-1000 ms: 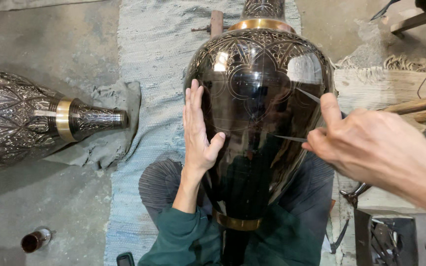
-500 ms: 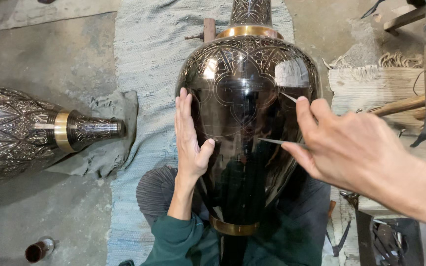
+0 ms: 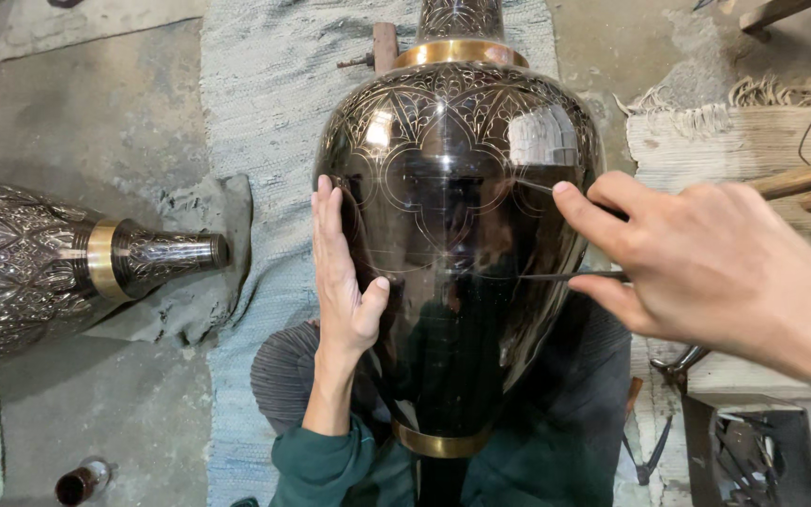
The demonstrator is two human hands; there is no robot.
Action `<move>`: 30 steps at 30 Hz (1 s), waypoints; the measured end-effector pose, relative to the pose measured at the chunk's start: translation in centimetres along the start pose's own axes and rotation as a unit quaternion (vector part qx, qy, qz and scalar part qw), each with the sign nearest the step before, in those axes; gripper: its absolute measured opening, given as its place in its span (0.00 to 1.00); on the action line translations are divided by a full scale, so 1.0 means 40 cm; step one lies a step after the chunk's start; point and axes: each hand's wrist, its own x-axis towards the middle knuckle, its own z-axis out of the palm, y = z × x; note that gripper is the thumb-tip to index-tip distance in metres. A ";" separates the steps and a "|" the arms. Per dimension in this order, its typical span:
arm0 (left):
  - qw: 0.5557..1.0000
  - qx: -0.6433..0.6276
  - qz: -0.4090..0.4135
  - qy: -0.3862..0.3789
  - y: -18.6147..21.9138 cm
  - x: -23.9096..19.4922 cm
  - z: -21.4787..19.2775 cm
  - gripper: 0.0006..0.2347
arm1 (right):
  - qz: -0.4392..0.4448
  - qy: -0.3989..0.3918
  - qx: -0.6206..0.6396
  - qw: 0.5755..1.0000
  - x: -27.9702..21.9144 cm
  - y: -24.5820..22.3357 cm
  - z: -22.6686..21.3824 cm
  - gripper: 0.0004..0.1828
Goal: The person sits on the floor and uses a fine metal tool to engrave intricate floral patterns onto the surface of a large dark vase. They hold the vase steady with one hand while carefully carving lines with the other.
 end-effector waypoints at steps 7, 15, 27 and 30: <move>1.000 -0.011 0.000 -0.002 0.004 0.002 -0.001 0.42 | -0.055 0.032 -0.050 0.997 0.014 0.047 0.006 0.42; 1.000 -0.019 -0.008 -0.003 0.006 0.003 0.001 0.42 | -0.107 0.069 -0.070 0.989 0.027 0.072 0.014 0.41; 1.000 -0.003 -0.005 -0.006 -0.004 0.001 0.003 0.43 | -0.104 0.036 -0.089 0.990 0.034 0.078 0.012 0.43; 1.000 0.004 -0.002 -0.006 -0.007 0.003 0.005 0.43 | -0.114 0.058 -0.075 0.989 0.037 0.082 0.015 0.45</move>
